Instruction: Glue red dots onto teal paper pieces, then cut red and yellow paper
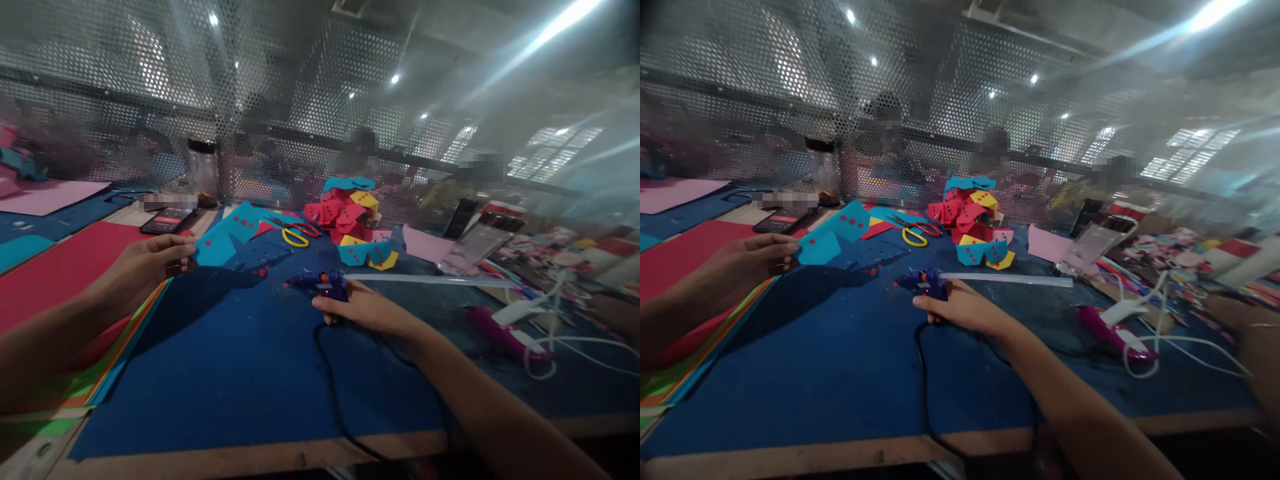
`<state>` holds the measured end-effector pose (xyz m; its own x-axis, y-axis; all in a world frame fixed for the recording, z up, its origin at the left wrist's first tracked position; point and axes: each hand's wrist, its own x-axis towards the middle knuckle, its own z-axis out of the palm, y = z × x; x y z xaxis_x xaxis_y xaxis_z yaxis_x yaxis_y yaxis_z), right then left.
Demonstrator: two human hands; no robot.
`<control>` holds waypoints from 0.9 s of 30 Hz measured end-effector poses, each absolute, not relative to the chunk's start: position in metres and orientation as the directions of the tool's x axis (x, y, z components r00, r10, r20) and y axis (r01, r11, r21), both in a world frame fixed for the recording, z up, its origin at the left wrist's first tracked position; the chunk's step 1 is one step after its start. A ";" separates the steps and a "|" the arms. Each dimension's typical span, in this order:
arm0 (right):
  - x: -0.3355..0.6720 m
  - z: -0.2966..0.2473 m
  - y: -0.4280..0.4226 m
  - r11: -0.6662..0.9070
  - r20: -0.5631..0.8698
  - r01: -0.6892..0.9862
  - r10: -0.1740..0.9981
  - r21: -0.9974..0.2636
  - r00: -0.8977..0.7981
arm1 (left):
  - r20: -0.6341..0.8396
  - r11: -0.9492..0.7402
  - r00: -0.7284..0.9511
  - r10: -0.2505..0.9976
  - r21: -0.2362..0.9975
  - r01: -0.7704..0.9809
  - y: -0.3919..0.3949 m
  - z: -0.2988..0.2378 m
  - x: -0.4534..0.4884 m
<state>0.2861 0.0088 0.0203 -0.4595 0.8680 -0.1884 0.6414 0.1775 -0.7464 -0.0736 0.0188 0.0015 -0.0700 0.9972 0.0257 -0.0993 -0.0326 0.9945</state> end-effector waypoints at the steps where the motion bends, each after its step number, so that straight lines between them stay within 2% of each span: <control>1: 0.286 0.021 0.009 0.188 -0.172 0.641 0.873 -0.745 -0.456 | 0.026 -0.033 -0.078 0.997 0.995 -0.098 0.019 0.001 -0.073; 5: 0.289 0.026 0.009 0.235 -0.080 0.628 0.899 -0.742 -0.430 | 0.011 -0.020 -0.082 0.997 0.994 -0.109 0.020 0.000 -0.075; 10: 0.289 0.030 0.010 0.208 -0.002 0.470 0.913 -0.858 -0.408 | 0.016 -0.026 -0.079 0.997 0.992 -0.127 0.022 -0.002 -0.078; 14: 0.285 0.032 0.014 0.208 -0.040 0.492 0.894 -0.845 -0.447 | 0.044 -0.057 -0.094 0.995 0.989 -0.139 0.024 0.000 -0.082; 20: 0.267 0.041 0.028 0.282 -0.100 0.614 0.853 -0.737 -0.512 | 0.053 -0.073 -0.134 0.990 0.986 -0.152 0.028 -0.002 -0.089; 27: 0.245 0.029 0.055 0.269 -0.175 0.601 0.798 -0.753 -0.577 | 0.028 -0.043 -0.176 0.984 0.996 -0.078 0.030 -0.006 -0.089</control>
